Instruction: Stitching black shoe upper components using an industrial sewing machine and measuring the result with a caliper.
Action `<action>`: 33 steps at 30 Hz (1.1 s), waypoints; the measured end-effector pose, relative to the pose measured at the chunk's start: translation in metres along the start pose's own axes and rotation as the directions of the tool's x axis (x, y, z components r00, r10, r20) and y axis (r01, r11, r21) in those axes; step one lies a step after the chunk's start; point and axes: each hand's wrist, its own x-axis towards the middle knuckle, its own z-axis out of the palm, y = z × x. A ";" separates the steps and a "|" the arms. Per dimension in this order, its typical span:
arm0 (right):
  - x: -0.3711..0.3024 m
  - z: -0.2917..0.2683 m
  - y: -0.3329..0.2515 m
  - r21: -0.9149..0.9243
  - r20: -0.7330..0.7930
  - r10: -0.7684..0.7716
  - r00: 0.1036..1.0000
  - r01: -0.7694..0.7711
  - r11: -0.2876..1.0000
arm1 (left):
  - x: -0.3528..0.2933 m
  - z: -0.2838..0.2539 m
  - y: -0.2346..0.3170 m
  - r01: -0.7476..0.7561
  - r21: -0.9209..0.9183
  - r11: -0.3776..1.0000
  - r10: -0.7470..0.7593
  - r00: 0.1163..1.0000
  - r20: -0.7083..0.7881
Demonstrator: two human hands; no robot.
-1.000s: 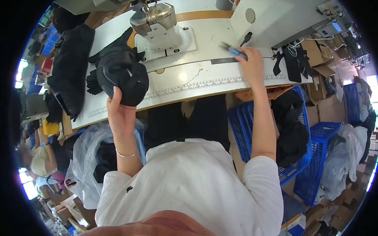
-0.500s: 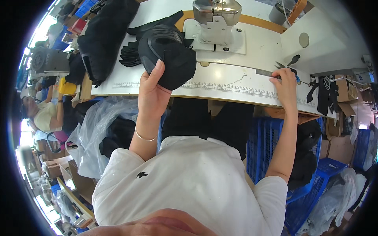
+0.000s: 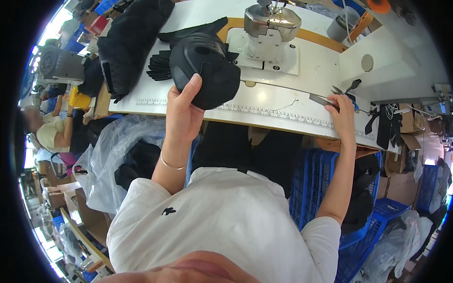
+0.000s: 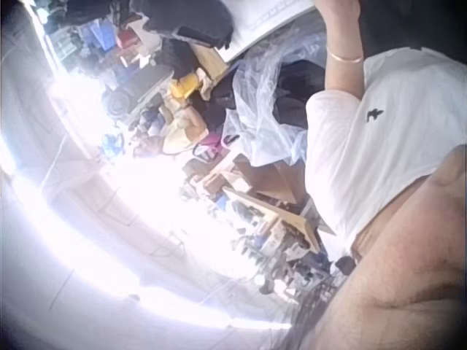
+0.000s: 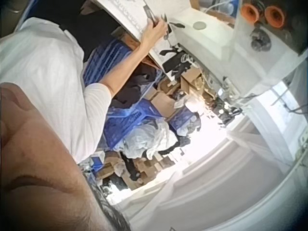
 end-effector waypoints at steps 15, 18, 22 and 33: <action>0.002 -0.038 -0.203 0.093 -0.179 -0.392 0.903 0.412 0.907 | 0.012 0.013 -0.003 -0.013 0.167 0.986 -0.007 0.993 0.114; 0.005 -0.033 -0.203 0.034 -0.190 -0.431 0.882 0.444 0.895 | 0.011 0.016 -0.002 -0.024 0.204 0.979 -0.002 0.992 0.127; 0.008 -0.030 -0.206 -0.004 -0.211 -0.470 0.857 0.480 0.877 | 0.010 0.016 -0.001 -0.003 0.223 0.975 -0.029 0.990 0.139; 0.011 -0.025 -0.209 0.019 -0.224 -0.497 0.839 0.513 0.858 | 0.010 0.015 0.001 0.017 0.226 0.974 -0.047 0.991 0.126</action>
